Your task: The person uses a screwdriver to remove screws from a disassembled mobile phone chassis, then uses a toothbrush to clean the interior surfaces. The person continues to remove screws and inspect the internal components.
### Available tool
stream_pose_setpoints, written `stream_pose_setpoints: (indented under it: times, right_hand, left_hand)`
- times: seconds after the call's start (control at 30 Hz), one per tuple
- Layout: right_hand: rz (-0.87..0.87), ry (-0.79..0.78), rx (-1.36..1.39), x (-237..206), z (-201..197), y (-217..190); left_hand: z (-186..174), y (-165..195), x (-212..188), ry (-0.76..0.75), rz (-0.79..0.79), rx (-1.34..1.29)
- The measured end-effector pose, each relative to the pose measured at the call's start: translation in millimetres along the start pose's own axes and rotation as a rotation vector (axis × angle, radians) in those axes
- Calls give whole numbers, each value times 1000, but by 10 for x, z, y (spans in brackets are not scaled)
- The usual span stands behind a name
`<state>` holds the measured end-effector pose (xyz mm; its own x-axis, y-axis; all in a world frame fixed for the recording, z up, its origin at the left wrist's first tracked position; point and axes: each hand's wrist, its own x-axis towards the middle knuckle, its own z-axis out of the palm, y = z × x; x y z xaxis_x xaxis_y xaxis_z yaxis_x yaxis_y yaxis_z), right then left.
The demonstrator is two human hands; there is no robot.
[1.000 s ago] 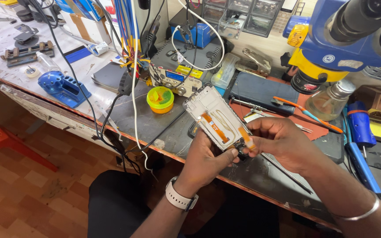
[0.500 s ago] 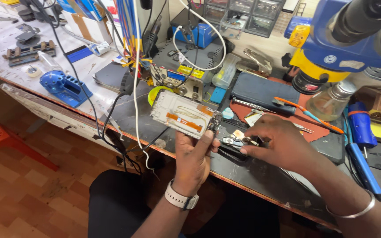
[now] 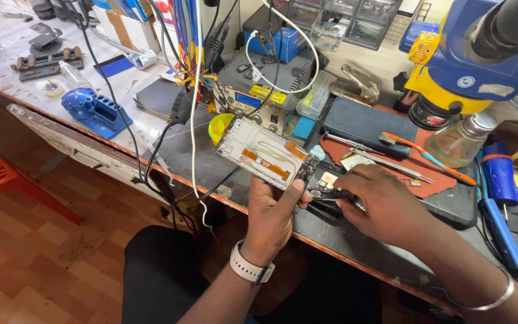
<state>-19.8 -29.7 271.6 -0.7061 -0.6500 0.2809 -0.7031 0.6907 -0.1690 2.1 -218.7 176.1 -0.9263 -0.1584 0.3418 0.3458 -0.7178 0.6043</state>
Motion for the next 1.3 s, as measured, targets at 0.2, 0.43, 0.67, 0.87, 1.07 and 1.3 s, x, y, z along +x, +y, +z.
stream_pose_setpoints:
  times: [0.2,0.43,0.67,0.87,1.07,1.3]
  right_hand:
    - [70,-37,81,-12,1,6]
    - [284,-103,318,-19,-11,88]
    - [416,70,844,-29,-3,379]
    - [330,175,904,-43,15,474]
    - [291,104,486,-22,-23,263]
    - [-166,110,162,5,63,-25]
  left_hand:
    - [5,-19,2,-19,-2,28]
    - [-7,-42,-1,-23,36,19]
    - [12,-11,4,14,-21,-35]
    - [21,-11,21,17,-18,11]
    - [17,-2,21,0,-20,51]
    - [27,-42,45,3,-31,131]
